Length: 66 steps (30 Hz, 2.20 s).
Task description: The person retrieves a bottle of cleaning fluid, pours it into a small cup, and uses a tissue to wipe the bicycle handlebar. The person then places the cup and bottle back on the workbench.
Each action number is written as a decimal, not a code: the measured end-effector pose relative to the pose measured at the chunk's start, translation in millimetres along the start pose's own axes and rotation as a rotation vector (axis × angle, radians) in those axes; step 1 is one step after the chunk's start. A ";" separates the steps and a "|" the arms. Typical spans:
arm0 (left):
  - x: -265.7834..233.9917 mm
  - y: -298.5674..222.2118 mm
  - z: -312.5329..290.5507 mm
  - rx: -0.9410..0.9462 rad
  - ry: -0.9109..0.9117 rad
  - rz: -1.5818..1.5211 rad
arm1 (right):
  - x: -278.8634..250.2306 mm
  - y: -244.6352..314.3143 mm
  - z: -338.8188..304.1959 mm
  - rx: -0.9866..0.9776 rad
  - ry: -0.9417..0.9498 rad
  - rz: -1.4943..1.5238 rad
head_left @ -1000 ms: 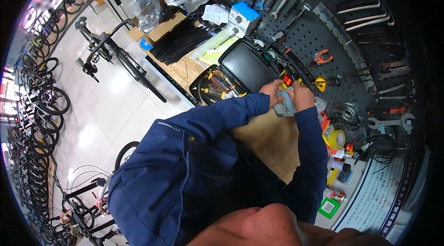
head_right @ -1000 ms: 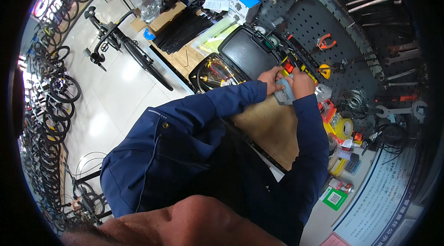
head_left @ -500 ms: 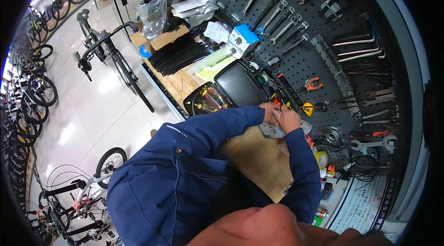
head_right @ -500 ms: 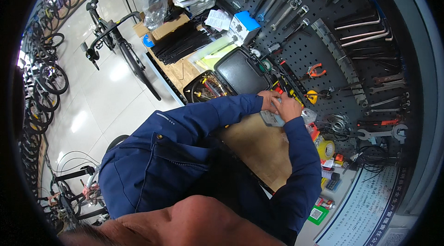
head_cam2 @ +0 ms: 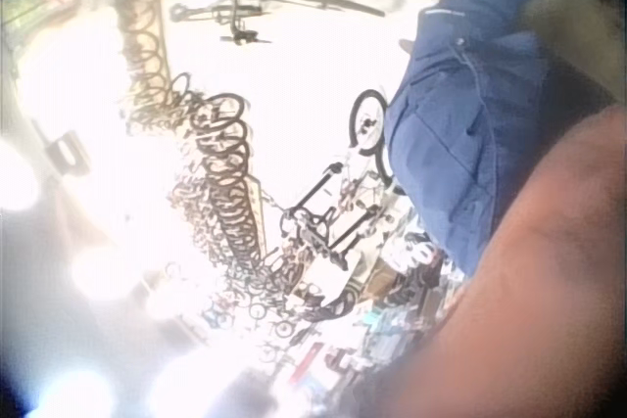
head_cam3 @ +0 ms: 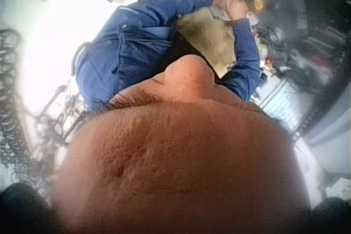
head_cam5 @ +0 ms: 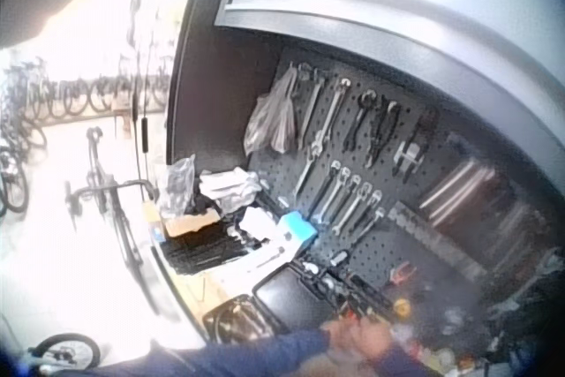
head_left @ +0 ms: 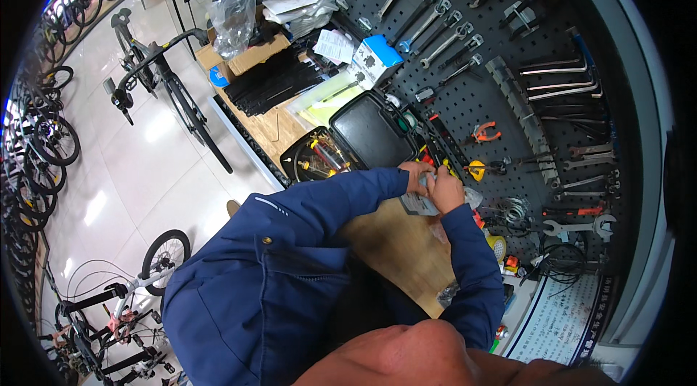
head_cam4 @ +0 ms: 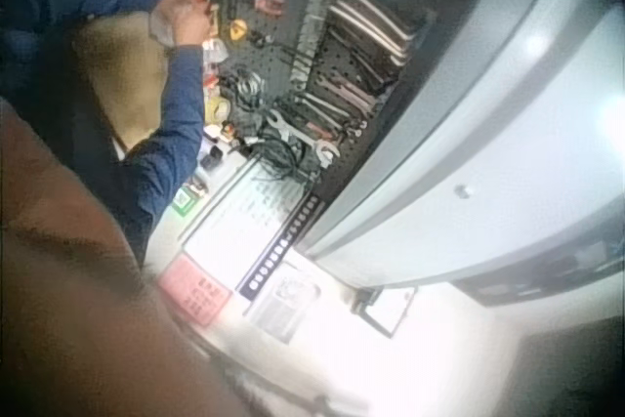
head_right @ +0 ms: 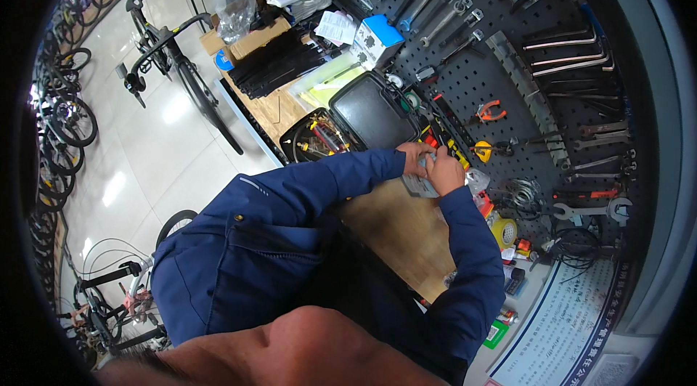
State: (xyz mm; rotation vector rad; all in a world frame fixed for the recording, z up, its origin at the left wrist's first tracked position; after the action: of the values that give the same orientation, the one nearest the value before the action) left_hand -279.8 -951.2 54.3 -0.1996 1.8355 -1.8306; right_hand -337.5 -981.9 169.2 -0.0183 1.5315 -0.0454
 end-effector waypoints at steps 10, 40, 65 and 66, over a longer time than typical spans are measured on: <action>3.5 3.8 -0.9 0.008 -0.024 -0.046 | -7.3 25.1 15.8 -0.578 0.191 -0.227; -2.8 -6.7 -12.2 0.050 -0.018 -0.140 | 33.2 -37.7 12.4 0.215 0.438 -0.017; -5.3 -1.1 -15.2 -0.037 -0.044 -0.177 | -34.5 13.5 11.5 -0.178 0.338 0.240; -7.4 -5.6 -16.0 0.005 -0.066 -0.171 | -29.8 5.4 13.3 -0.129 0.363 0.275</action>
State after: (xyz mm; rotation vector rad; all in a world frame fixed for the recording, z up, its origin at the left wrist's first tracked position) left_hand -282.5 -934.1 60.6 -0.4218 1.8170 -1.9180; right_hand -325.2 -975.5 199.3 0.1030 1.8844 0.2827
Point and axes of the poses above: each hand's wrist, its own z-axis towards the middle knuckle, its own x-axis out of the palm, y = z × x, the point moved 10 cm from there along z, towards the middle knuckle, and after that the axes turned 11 degrees about -x, right-handed, at the moved point
